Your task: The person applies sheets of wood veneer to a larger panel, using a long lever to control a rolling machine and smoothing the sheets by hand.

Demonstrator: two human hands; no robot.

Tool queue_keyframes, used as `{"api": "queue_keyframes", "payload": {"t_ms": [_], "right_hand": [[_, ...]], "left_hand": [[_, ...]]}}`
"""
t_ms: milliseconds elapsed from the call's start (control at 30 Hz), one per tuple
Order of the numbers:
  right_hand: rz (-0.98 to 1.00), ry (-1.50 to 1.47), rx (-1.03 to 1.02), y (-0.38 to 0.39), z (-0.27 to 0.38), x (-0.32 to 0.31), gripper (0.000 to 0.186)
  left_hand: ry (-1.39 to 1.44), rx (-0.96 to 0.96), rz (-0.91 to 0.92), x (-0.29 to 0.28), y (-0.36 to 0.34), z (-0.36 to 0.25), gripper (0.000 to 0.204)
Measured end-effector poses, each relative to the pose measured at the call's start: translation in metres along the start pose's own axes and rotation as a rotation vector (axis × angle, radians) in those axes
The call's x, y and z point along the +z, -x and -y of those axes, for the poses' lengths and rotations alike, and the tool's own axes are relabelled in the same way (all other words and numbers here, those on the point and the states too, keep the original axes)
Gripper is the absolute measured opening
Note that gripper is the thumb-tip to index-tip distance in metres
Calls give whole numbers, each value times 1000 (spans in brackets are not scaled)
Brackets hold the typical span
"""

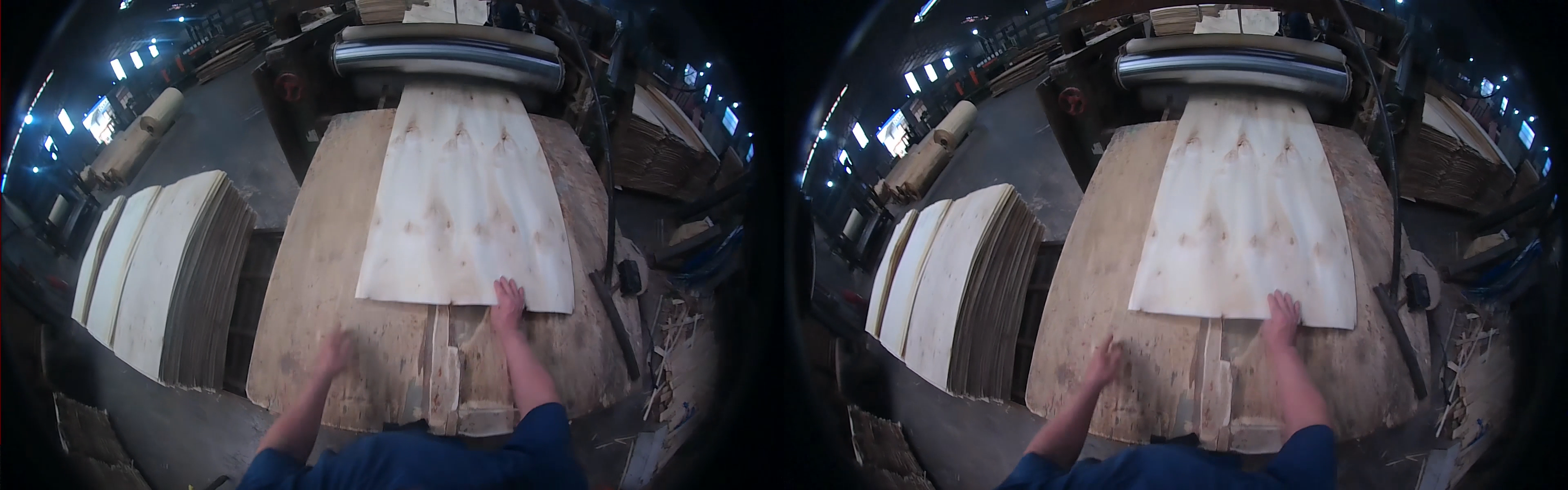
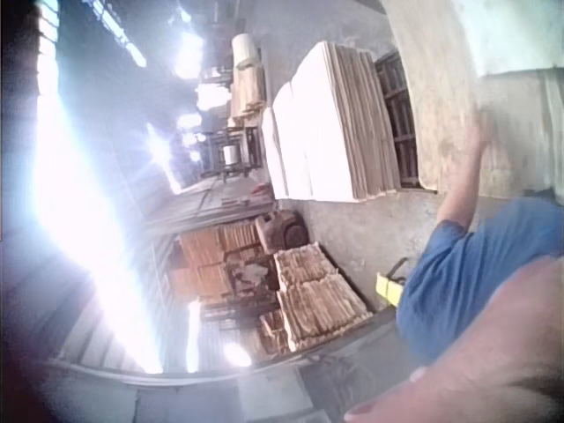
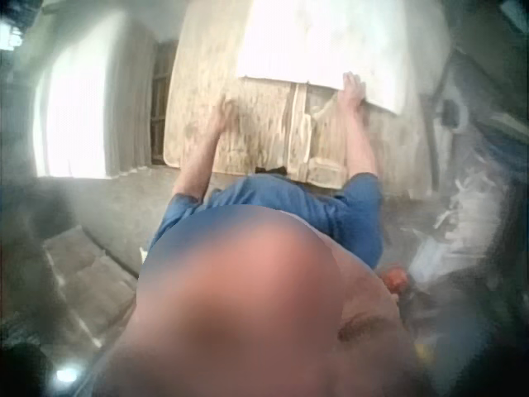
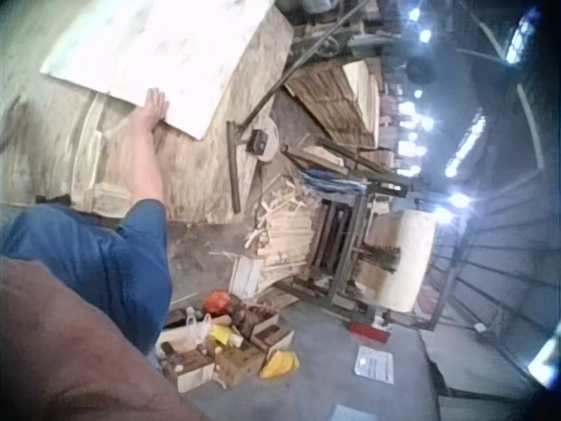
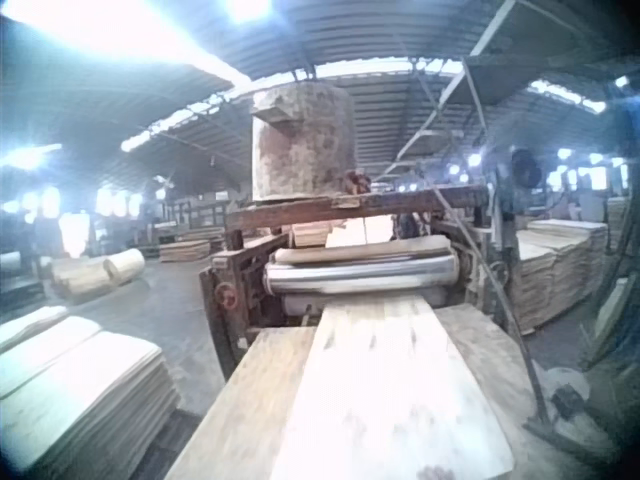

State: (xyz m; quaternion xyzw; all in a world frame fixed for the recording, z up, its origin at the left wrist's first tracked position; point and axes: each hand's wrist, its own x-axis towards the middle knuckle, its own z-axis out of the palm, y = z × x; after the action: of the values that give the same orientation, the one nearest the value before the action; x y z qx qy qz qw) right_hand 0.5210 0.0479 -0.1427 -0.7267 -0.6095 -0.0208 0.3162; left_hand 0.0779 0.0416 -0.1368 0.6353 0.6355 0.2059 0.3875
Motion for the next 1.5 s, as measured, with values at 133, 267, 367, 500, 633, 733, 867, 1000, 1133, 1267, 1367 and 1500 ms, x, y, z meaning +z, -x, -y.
{"api": "queue_keyframes", "payload": {"t_ms": [133,267,367,500,633,733,867,1000,1133,1267,1367,1500], "right_hand": [[-1,4,2,-85,-26,32,50],[-72,-64,105,-116,-12,73,32],[113,-346,27,-77,52,107,27],[305,-1062,-111,66,136,157,21],[593,-709,-652,173,236,71,33],[605,-646,-824,215,249,53,35],[520,-448,-922,229,248,51,35],[696,-328,-904,222,250,52,42],[751,-409,-858,221,264,60,37],[620,-256,-882,211,269,38,43],[559,-35,-789,233,266,59,50],[458,95,-765,259,283,70,53]], "left_hand": [[-452,-18,-129,13,109,17,67],[-580,-187,-93,35,195,33,72],[-471,-196,-149,46,210,45,75],[-488,-226,-83,46,206,49,77],[-467,-265,-69,45,209,44,77],[-433,-243,-93,47,211,55,78],[-319,-14,-103,33,209,79,70],[112,-208,-314,11,261,71,60],[490,-568,-384,47,386,165,47],[419,-1107,-440,107,564,242,43],[309,-1471,-346,180,714,292,40],[108,-1421,-329,264,843,317,32]]}}
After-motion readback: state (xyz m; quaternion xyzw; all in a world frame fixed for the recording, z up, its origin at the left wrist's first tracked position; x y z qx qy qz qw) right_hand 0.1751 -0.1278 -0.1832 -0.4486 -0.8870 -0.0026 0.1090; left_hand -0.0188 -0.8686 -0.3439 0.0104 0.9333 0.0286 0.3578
